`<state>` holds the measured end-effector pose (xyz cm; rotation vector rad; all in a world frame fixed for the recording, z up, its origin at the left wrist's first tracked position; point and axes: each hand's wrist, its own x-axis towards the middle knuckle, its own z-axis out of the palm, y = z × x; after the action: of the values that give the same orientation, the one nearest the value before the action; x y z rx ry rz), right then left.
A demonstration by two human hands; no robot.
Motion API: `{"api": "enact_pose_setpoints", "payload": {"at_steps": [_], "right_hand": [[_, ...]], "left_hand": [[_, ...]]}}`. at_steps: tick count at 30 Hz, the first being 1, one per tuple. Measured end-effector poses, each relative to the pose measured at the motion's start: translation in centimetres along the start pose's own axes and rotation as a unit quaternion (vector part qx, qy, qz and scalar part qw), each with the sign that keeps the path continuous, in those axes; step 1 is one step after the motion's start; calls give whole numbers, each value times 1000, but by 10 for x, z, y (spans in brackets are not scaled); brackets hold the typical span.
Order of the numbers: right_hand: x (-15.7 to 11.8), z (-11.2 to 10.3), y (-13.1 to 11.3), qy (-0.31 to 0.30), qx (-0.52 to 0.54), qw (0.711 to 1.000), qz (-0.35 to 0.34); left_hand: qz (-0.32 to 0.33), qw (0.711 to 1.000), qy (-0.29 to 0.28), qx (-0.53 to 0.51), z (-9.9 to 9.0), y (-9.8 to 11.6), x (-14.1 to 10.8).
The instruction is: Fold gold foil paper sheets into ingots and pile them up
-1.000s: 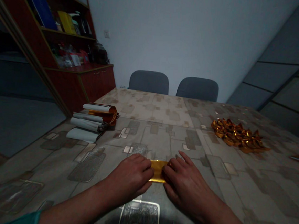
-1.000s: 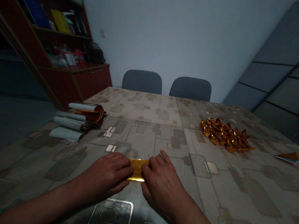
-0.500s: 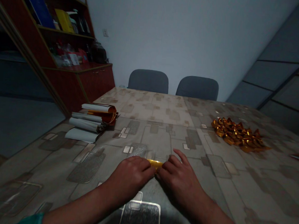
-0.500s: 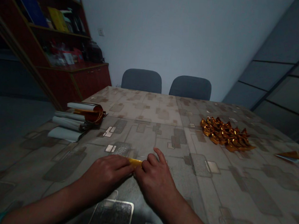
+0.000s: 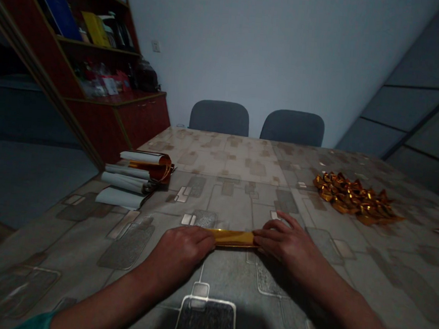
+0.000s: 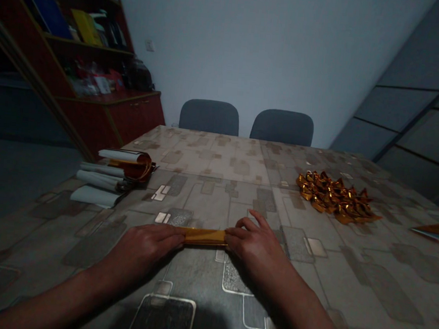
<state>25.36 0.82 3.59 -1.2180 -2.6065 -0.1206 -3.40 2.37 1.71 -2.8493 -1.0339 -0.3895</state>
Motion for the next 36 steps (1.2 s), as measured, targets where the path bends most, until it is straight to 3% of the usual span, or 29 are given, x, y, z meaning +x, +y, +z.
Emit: {"api": "enact_pose_setpoints", "payload": {"at_steps": [2, 4, 7, 11, 14, 17, 23, 29, 32, 36], "right_hand": [[-7, -9, 14, 27, -26, 998, 43], [-11, -18, 18, 91, -37, 991, 94], [-9, -23, -2, 147, 68, 984, 77], [4, -2, -51, 55, 171, 983, 47], [9, 23, -67, 76, 90, 993, 25], [7, 38, -66, 79, 48, 996, 8], [0, 31, -63, 23, 82, 996, 41], [0, 24, -79, 9, 188, 979, 75], [0, 30, -85, 8, 215, 973, 87], [-1, 33, -82, -10, 230, 969, 93]], "left_hand": [[-13, 1000, 23, 6, 4, -2, -2], [-6, 999, 45, 9, 8, 0, -3], [21, 999, 45, 0, 10, 10, 0], [40, 997, 61, -12, 12, 29, 2], [60, 995, 75, -23, 15, 38, -1], [56, 996, 49, -39, 15, 37, -5], [31, 990, -17, -133, 1, 12, -9], [90, 981, 29, -168, 10, 10, -8], [64, 981, 11, -182, 18, 15, -9], [-10, 967, -25, -255, 12, 13, -9]]}}
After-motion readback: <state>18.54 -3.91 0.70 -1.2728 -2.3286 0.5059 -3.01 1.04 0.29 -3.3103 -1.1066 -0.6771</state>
